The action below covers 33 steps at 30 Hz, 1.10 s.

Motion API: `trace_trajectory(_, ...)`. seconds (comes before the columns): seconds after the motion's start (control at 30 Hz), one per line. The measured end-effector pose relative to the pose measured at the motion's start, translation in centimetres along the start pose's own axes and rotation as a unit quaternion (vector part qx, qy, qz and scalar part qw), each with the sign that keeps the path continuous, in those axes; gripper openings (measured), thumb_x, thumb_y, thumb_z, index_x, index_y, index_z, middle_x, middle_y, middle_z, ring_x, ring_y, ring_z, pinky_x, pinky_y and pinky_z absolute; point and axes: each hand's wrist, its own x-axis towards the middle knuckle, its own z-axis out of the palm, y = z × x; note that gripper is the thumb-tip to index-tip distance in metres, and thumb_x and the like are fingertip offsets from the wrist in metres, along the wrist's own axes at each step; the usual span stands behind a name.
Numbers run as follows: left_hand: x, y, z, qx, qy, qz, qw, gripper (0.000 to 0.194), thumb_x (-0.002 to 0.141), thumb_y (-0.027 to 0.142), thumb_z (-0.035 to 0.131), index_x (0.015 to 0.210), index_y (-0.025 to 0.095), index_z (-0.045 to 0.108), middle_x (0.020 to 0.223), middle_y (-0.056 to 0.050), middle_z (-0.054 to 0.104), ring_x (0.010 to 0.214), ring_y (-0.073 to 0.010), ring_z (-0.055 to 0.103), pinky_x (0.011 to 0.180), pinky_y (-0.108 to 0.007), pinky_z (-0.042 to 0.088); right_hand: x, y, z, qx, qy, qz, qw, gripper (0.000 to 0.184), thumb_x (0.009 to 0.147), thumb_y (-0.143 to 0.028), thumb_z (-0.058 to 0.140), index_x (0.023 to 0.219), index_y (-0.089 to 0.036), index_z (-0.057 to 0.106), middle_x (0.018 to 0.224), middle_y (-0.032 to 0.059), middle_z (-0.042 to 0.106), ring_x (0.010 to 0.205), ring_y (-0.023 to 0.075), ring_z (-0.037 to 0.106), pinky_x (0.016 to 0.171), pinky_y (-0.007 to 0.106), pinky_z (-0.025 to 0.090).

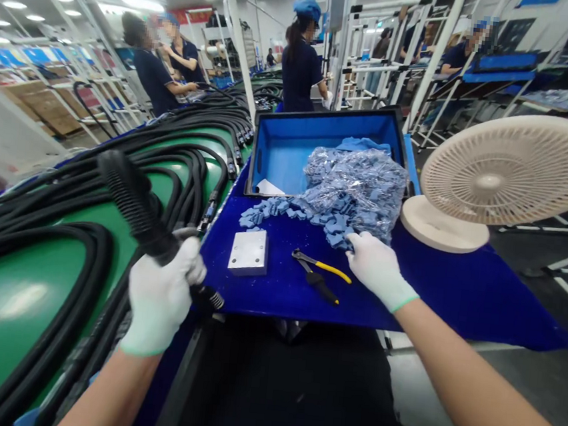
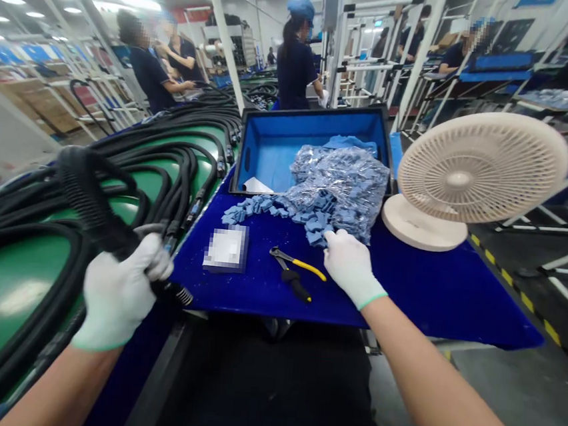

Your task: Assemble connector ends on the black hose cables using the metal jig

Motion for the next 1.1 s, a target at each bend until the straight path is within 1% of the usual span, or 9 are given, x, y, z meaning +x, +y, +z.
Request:
trace_trajectory(0.1,3.6,-0.5,1.5,-0.022,-0.047,0.044,0.998,0.027,0.089,0.03,0.077,0.109,0.016,0.067,0.058,0.006,0.039,0.047,-0.0075,0.036,0.049,-0.024,0.036,0.4,0.8,0.9,-0.054,-0.047,-0.005,0.997,0.034,0.096,-0.042,0.046,0.12,-0.029,0.066,0.107,0.0053,0.068,0.094,0.0211,0.065,0.075,0.028,0.039)
trace_trajectory(0.23,7.2,-2.1,3.0,-0.017,-0.094,0.071,0.993,0.027,0.087,0.029,0.076,0.108,0.015,0.066,0.056,0.007,0.041,0.044,-0.0075,0.035,0.047,-0.024,0.035,-0.3,1.4,0.9,0.015,-0.139,-0.007,0.99,0.037,0.093,-0.055,0.052,0.121,-0.036,0.067,0.092,0.0002,0.069,0.084,0.0156,0.064,0.071,0.024,0.036)
trace_trajectory(0.37,8.1,-4.1,3.3,-0.011,-0.117,0.046,0.992,0.029,0.087,0.029,0.075,0.109,0.015,0.063,0.056,0.007,0.04,0.043,-0.0075,0.034,0.046,-0.024,0.034,-0.4,2.8,-0.2,0.026,-0.194,-0.062,0.979,0.04,0.09,-0.044,0.059,0.127,-0.033,0.066,0.098,-0.0009,0.07,0.085,0.0129,0.065,0.074,0.023,0.04)
trace_trajectory(0.5,8.0,-5.5,3.1,0.023,-0.109,0.037,0.993,0.031,0.088,0.032,0.074,0.111,0.015,0.063,0.057,0.006,0.044,0.046,-0.0086,0.038,0.048,-0.025,0.035,0.1,2.4,-2.0,0.116,-0.159,-0.073,0.978,0.041,0.088,-0.055,0.066,0.119,-0.03,0.073,0.11,-0.0014,0.07,0.1,0.0142,0.067,0.085,0.024,0.046)
trace_trajectory(0.67,8.2,-5.5,3.0,0.068,-0.126,0.018,0.99,0.035,0.088,0.034,0.073,0.115,0.013,0.063,0.057,0.006,0.045,0.047,-0.01,0.04,0.05,-0.026,0.037,1.3,-5.3,-3.5,0.312,-0.11,-0.183,0.926,0.035,0.087,-0.047,0.071,0.115,-0.027,0.077,0.119,-0.0019,0.068,0.108,0.0115,0.065,0.1,0.022,0.048)
trace_trajectory(0.77,8.6,-5.0,2.6,0.093,-0.143,0.021,0.985,0.036,0.088,0.033,0.072,0.115,0.011,0.065,0.06,0.002,0.055,0.054,-0.013,0.051,0.06,-0.029,0.044,2.4,-11.7,-2.8,0.366,-0.141,-0.252,0.885,0.031,0.09,-0.034,0.065,0.117,-0.023,0.076,0.115,-0.0006,0.069,0.1,0.0093,0.064,0.094,0.021,0.047)
trace_trajectory(0.87,8.9,-4.8,2.1,0.119,-0.146,0.03,0.982,0.038,0.087,0.033,0.074,0.116,0.01,0.067,0.072,-0.003,0.065,0.07,-0.0164,0.061,0.074,-0.031,0.049,3.8,-16.7,-1.4,0.387,-0.175,-0.268,0.865,0.023,0.09,-0.031,0.06,0.098,-0.013,0.072,0.093,0.0011,0.067,0.081,0.0062,0.057,0.074,0.019,0.041)
trace_trajectory(0.97,9.1,-5.0,1.7,0.127,-0.147,0.032,0.98,0.041,0.086,0.035,0.075,0.119,0.01,0.068,0.081,-0.005,0.067,0.077,-0.0176,0.063,0.081,-0.033,0.05,5.1,-19.5,0.0,0.385,-0.204,-0.272,0.858,0.029,0.088,-0.035,0.062,0.08,-0.008,0.06,0.074,0.0006,0.057,0.066,0.0031,0.044,0.063,0.019,0.03)
trace_trajectory(1.1,9.4,-5.6,1.8,0.116,-0.144,0.026,0.982,0.042,0.084,0.035,0.076,0.119,0.011,0.068,0.09,-0.006,0.067,0.081,-0.0174,0.062,0.082,-0.033,0.051,6.6,-20.7,1.9,0.386,-0.26,-0.271,0.843,0.041,0.082,-0.044,0.067,0.073,-0.007,0.052,0.065,-0.0005,0.047,0.06,0.0018,0.037,0.059,0.019,0.027)
